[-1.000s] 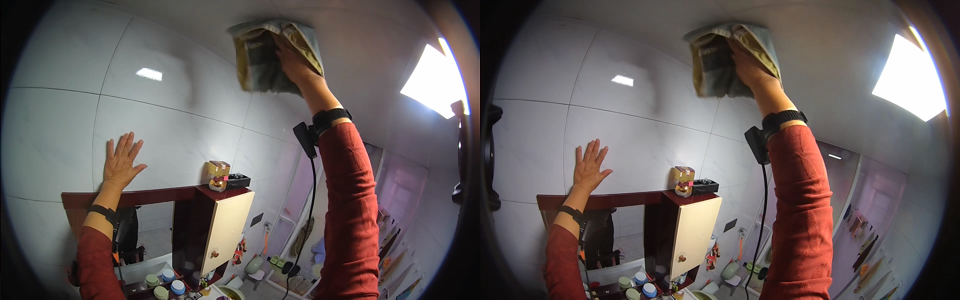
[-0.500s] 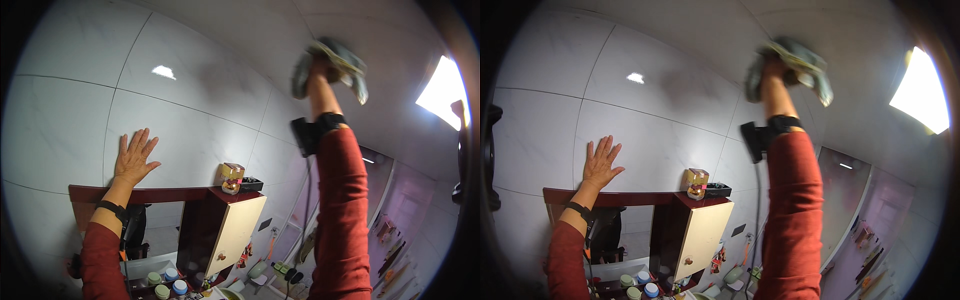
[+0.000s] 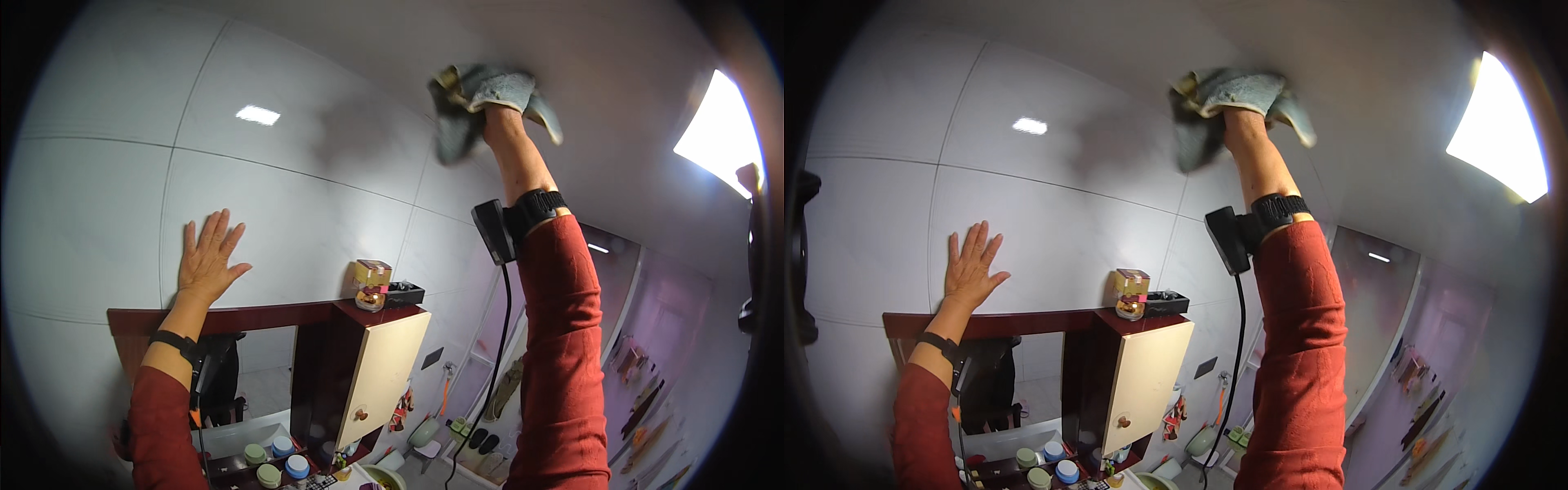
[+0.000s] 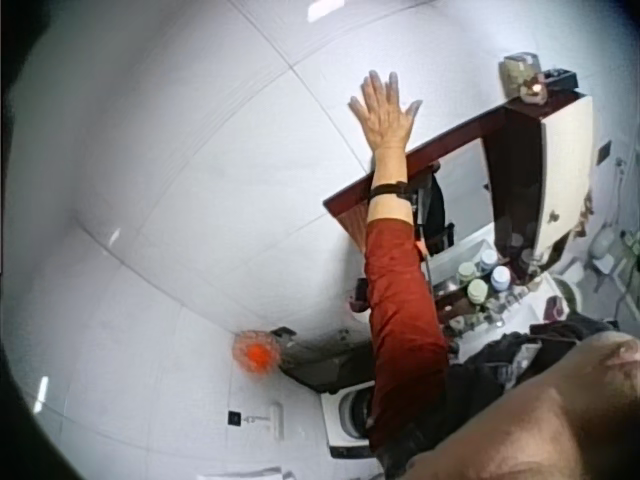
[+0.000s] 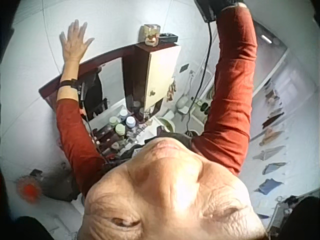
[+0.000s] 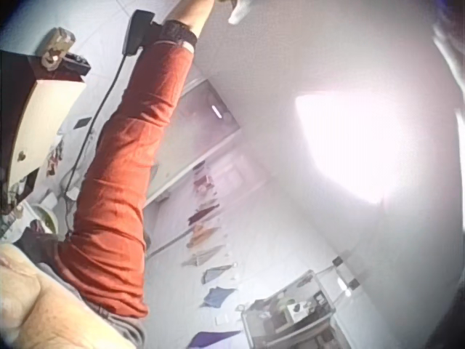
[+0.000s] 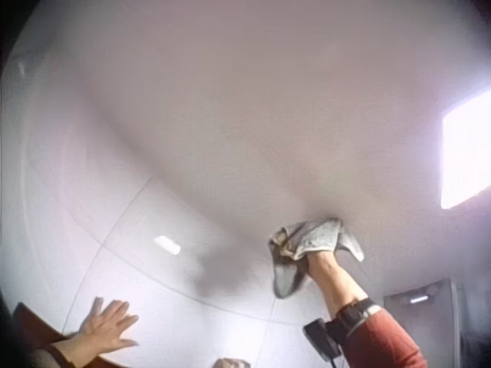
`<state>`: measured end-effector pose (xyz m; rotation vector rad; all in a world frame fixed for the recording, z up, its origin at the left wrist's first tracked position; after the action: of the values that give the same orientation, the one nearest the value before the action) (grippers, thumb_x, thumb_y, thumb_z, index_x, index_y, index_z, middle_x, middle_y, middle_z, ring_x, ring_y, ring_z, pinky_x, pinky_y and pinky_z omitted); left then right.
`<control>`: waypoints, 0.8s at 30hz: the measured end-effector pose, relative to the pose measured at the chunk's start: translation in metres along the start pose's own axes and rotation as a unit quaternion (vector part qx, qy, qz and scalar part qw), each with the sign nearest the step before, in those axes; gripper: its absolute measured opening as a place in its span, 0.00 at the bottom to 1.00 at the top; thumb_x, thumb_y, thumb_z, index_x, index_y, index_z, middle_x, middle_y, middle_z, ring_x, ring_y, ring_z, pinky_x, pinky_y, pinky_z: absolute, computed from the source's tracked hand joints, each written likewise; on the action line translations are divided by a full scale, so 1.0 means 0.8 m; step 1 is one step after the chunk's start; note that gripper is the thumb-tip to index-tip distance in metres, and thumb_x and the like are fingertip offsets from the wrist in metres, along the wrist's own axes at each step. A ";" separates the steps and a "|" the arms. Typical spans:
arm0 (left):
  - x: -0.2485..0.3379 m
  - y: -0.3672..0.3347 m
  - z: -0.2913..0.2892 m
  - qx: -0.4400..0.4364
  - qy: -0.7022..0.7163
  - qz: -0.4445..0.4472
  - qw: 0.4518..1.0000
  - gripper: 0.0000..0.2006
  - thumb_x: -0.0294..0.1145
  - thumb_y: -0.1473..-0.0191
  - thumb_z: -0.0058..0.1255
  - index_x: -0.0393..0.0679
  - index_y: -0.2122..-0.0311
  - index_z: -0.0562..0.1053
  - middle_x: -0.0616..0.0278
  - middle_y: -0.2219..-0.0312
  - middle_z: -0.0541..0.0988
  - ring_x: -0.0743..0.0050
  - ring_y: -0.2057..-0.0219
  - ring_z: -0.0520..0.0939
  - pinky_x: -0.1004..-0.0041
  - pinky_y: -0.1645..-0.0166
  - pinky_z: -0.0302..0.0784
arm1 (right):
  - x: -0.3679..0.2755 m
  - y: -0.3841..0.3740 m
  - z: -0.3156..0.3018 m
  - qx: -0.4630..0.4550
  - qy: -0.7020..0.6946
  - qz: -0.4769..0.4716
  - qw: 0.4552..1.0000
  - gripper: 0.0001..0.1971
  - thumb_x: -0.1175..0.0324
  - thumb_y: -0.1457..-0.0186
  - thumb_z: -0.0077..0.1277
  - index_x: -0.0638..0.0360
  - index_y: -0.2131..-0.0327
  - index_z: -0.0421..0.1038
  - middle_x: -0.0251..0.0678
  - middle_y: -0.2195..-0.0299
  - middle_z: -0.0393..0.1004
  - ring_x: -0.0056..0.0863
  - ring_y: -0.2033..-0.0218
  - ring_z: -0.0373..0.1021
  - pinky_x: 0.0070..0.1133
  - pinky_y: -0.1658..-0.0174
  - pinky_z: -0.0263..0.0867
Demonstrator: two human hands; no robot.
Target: The person stands on a wooden chair and wipes the tiled ceiling with a cloth. They repeatedly climb up and down the chair to reach different sections of the ceiling, using the cloth in their right hand while stabilizing with the left hand.
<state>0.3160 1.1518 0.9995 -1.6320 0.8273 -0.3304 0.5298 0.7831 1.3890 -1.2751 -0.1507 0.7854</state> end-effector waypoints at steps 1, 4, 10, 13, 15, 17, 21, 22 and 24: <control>-0.001 -0.001 0.003 -0.031 -0.003 -0.010 0.999 0.41 0.67 0.49 0.38 0.62 0.34 0.43 0.64 0.33 0.41 0.69 0.33 0.40 0.51 0.33 0.29 | -0.003 -0.001 -0.006 0.000 -0.011 -0.005 1.000 0.17 0.58 0.42 0.42 0.60 0.56 0.67 0.40 0.61 0.71 0.34 0.57 0.67 0.29 0.51 0.63; 0.001 0.000 0.000 0.016 -0.019 0.005 1.000 0.42 0.67 0.48 0.37 0.62 0.34 0.41 0.63 0.33 0.41 0.68 0.33 0.40 0.50 0.33 0.29 | -0.042 -0.009 -0.061 0.035 -0.077 0.013 0.996 0.19 0.58 0.41 0.42 0.60 0.52 0.64 0.40 0.57 0.68 0.33 0.53 0.64 0.28 0.48 0.59; 0.002 0.000 0.004 0.005 -0.029 0.001 1.000 0.43 0.68 0.49 0.38 0.62 0.34 0.41 0.63 0.33 0.41 0.67 0.33 0.42 0.49 0.33 0.34 | -0.045 0.009 -0.069 0.079 -0.045 -0.044 0.995 0.23 0.58 0.40 0.41 0.60 0.45 0.58 0.40 0.48 0.63 0.32 0.46 0.57 0.25 0.42 0.51; 0.002 0.000 0.000 0.009 -0.025 0.005 1.000 0.43 0.67 0.49 0.39 0.62 0.34 0.41 0.63 0.33 0.41 0.68 0.33 0.43 0.49 0.34 0.36 | 0.015 0.022 0.037 0.031 0.025 -0.087 0.995 0.26 0.58 0.40 0.41 0.60 0.42 0.55 0.40 0.44 0.60 0.31 0.42 0.54 0.24 0.39 0.47; 0.001 -0.001 -0.001 -0.012 -0.017 -0.003 1.000 0.43 0.67 0.49 0.38 0.62 0.34 0.40 0.64 0.33 0.41 0.68 0.33 0.43 0.50 0.34 0.36 | 0.034 0.032 0.083 -0.069 0.064 -0.117 0.989 0.28 0.58 0.39 0.41 0.60 0.39 0.53 0.40 0.41 0.58 0.30 0.40 0.52 0.23 0.37 0.44; 0.001 0.000 -0.004 -0.004 -0.020 -0.002 1.000 0.42 0.67 0.49 0.38 0.62 0.34 0.42 0.64 0.33 0.42 0.68 0.33 0.43 0.49 0.34 0.36 | 0.028 0.034 0.079 -0.115 0.094 -0.100 0.984 0.29 0.61 0.41 0.44 0.59 0.39 0.53 0.40 0.42 0.59 0.30 0.40 0.52 0.22 0.38 0.45; 0.002 -0.002 -0.004 0.005 -0.008 -0.009 1.000 0.39 0.66 0.48 0.37 0.62 0.35 0.48 0.65 0.34 0.45 0.69 0.33 0.44 0.49 0.34 0.37 | -0.015 0.030 -0.008 -0.061 -0.185 0.132 0.972 0.13 0.59 0.44 0.46 0.51 0.58 0.69 0.33 0.58 0.71 0.25 0.58 0.67 0.27 0.57 0.66; 0.003 -0.002 -0.004 0.017 -0.008 -0.003 1.000 0.37 0.66 0.48 0.37 0.63 0.35 0.51 0.65 0.34 0.47 0.69 0.33 0.44 0.49 0.34 0.37 | -0.018 0.035 -0.029 0.006 -0.163 0.088 0.983 0.13 0.58 0.43 0.46 0.51 0.57 0.69 0.32 0.57 0.71 0.25 0.58 0.67 0.27 0.57 0.66; 0.004 -0.003 -0.002 0.022 0.005 0.004 1.000 0.40 0.66 0.50 0.41 0.61 0.35 0.49 0.62 0.34 0.45 0.66 0.33 0.43 0.48 0.34 0.34 | -0.019 0.038 -0.032 0.044 -0.135 0.027 0.990 0.14 0.57 0.42 0.44 0.51 0.56 0.68 0.32 0.57 0.70 0.24 0.57 0.66 0.26 0.57 0.66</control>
<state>0.3183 1.1484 1.0009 -1.5866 0.8289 -0.3491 0.5181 0.7555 1.3582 -1.0896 -0.2965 1.0000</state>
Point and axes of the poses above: each hand's wrist, its own y-axis away from the middle knuckle, its own z-axis out of the palm, x = y × z, the point moved 4 cm from there along -y, towards the middle knuckle
